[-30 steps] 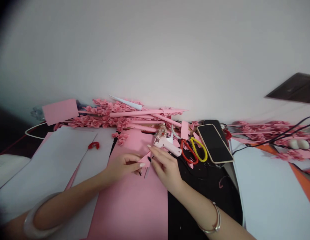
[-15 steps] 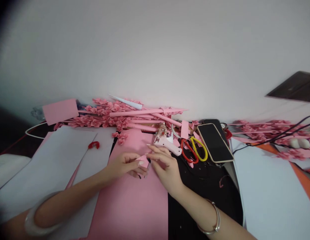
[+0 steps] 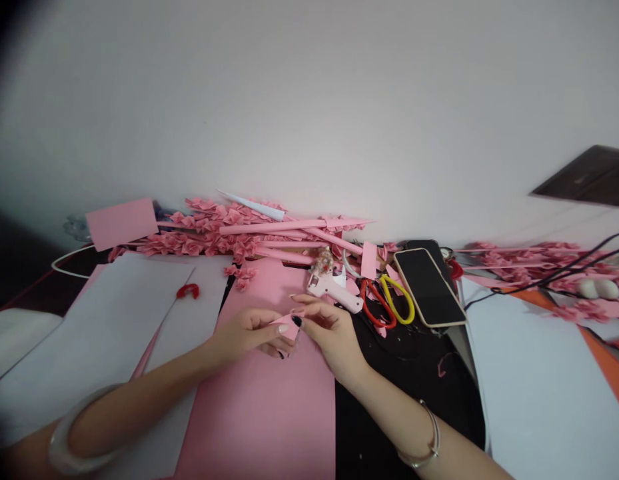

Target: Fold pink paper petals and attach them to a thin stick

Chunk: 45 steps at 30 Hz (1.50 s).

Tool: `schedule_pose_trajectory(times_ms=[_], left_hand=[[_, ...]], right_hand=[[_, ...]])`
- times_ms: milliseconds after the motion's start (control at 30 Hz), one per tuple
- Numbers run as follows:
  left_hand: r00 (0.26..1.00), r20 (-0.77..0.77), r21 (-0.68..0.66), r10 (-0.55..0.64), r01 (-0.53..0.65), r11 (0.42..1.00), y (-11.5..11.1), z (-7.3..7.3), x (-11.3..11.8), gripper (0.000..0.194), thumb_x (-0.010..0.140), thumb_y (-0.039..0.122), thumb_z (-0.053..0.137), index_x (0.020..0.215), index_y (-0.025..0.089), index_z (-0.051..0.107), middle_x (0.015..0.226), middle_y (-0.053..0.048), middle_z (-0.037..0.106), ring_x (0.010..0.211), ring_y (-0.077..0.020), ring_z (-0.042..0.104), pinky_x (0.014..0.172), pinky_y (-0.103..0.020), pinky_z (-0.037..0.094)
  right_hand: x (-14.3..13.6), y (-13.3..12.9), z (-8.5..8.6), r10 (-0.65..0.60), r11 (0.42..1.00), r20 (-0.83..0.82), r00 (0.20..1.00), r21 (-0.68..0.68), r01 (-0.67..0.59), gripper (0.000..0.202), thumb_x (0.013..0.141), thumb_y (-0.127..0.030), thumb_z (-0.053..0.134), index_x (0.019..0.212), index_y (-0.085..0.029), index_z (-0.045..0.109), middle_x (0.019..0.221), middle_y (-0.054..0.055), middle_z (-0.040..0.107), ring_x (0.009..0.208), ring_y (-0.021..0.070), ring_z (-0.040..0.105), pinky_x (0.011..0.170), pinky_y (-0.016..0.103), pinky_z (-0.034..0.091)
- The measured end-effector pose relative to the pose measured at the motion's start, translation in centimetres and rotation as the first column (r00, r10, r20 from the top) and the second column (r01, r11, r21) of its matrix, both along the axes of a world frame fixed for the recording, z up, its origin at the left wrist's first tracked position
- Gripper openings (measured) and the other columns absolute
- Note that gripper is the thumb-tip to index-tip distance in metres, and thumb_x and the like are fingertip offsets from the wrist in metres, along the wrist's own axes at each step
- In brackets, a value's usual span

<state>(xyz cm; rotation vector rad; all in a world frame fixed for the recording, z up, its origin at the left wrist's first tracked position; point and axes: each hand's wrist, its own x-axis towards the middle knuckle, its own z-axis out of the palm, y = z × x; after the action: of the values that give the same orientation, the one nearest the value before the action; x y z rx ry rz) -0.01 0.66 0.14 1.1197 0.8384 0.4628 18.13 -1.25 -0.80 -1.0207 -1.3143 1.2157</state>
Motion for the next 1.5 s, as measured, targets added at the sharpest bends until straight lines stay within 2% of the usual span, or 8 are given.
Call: schedule_pose_trajectory(times_ms=[100, 200, 333, 467, 567, 767, 1167, 1500], left_hand=[[1.0, 0.022, -0.026, 0.011, -0.01, 1.0, 0.0, -0.1, 0.0, 0.035, 0.079, 0.047, 0.057, 0.088, 0.014, 0.064, 0.085, -0.009, 0.072, 0.078, -0.0199, 0.069, 0.071, -0.031, 0.052], [0.999, 0.028, -0.047, 0.015, -0.014, 0.999, 0.0, 0.0, 0.0, 0.035, 0.079, 0.047, 0.057, 0.088, 0.014, 0.064, 0.084, -0.009, 0.072, 0.078, -0.0201, 0.069, 0.072, -0.032, 0.051], [0.999, 0.047, -0.035, 0.01, -0.009, 0.999, 0.0, 0.4, -0.1, 0.032, 0.08, 0.044, 0.056, 0.086, 0.014, 0.064, 0.08, -0.008, 0.072, 0.08, -0.0206, 0.068, 0.073, -0.031, 0.051], [0.998, 0.06, -0.024, 0.034, -0.032, 0.999, 0.0, 0.6, -0.1, 0.03, 0.082, 0.042, 0.056, 0.086, 0.014, 0.064, 0.08, -0.008, 0.072, 0.08, -0.0202, 0.069, 0.073, -0.03, 0.051], [0.996, 0.076, -0.026, 0.047, -0.045, 0.999, 0.0, 0.4, -0.2, 0.029, 0.082, 0.041, 0.055, 0.084, 0.014, 0.064, 0.082, -0.007, 0.072, 0.081, -0.0199, 0.069, 0.072, -0.03, 0.051], [0.992, 0.119, -0.043, 0.039, -0.034, 0.998, 0.0, 0.1, -0.4, 0.027, 0.083, 0.041, 0.055, 0.084, 0.015, 0.064, 0.084, -0.007, 0.072, 0.082, -0.0197, 0.069, 0.073, -0.03, 0.051], [0.996, 0.086, -0.01, 0.009, -0.008, 1.0, 0.2, 0.1, -0.5, 0.024, 0.078, 0.038, 0.061, 0.088, 0.016, 0.065, 0.091, -0.008, 0.072, 0.087, -0.0192, 0.068, 0.073, -0.028, 0.052], [0.995, 0.084, -0.033, -0.053, 0.056, 0.998, 0.4, 0.4, -0.7, 0.024, 0.077, 0.038, 0.062, 0.085, 0.016, 0.065, 0.088, -0.006, 0.072, 0.084, -0.0187, 0.068, 0.071, -0.026, 0.051]], right_hand=[[0.1, 0.0, 0.1, -0.019, 0.997, 0.095, 0.995, 0.075, 0.012, 0.008, 0.078, -0.017, 0.064, 0.08, -0.021, 0.07, 0.104, 0.008, 0.069, 0.103, 0.0222, 0.061, 0.09, 0.041, 0.048], [0.3, -0.1, 0.4, -0.077, 0.973, 0.269, 0.96, 0.229, 0.014, 0.014, 0.08, -0.014, 0.06, 0.084, -0.022, 0.071, 0.104, 0.008, 0.068, 0.099, 0.0214, 0.062, 0.089, 0.042, 0.046], [0.7, -0.2, 0.8, -0.186, 0.875, 0.478, 0.858, 0.478, -0.077, 0.023, 0.081, -0.008, 0.056, 0.089, -0.025, 0.071, 0.112, 0.007, 0.064, 0.101, 0.0218, 0.056, 0.089, 0.044, 0.044], [1.1, -0.1, 1.1, -0.221, 0.78, 0.562, 0.797, 0.593, -0.201, 0.032, 0.082, -0.006, 0.053, 0.101, -0.028, 0.067, 0.105, 0.004, 0.068, 0.1, 0.0218, 0.054, 0.086, 0.042, 0.046], [1.3, 0.0, 1.3, -0.208, 0.743, 0.61, 0.765, 0.607, -0.282, 0.036, 0.083, -0.006, 0.05, 0.107, -0.028, 0.064, 0.101, 0.003, 0.07, 0.104, 0.022, 0.054, 0.09, 0.044, 0.045], [1.4, 0.1, 1.8, -0.188, 0.731, 0.651, 0.736, 0.593, -0.338, 0.041, 0.078, -0.005, 0.051, 0.11, -0.027, 0.063, 0.104, 0.003, 0.069, 0.11, 0.0243, 0.051, 0.092, 0.046, 0.044], [1.5, 0.0, 1.8, -0.11, 0.74, 0.626, 0.772, 0.57, -0.357, 0.051, 0.07, -0.003, 0.049, 0.114, -0.026, 0.06, 0.111, 0.005, 0.066, 0.109, 0.0245, 0.052, 0.093, 0.048, 0.043], [1.5, 0.0, 1.6, -0.068, 0.767, 0.624, 0.779, 0.532, -0.359, 0.042, 0.071, -0.005, 0.048, 0.106, -0.025, 0.063, 0.104, 0.004, 0.068, 0.102, 0.023, 0.058, 0.09, 0.045, 0.047]])
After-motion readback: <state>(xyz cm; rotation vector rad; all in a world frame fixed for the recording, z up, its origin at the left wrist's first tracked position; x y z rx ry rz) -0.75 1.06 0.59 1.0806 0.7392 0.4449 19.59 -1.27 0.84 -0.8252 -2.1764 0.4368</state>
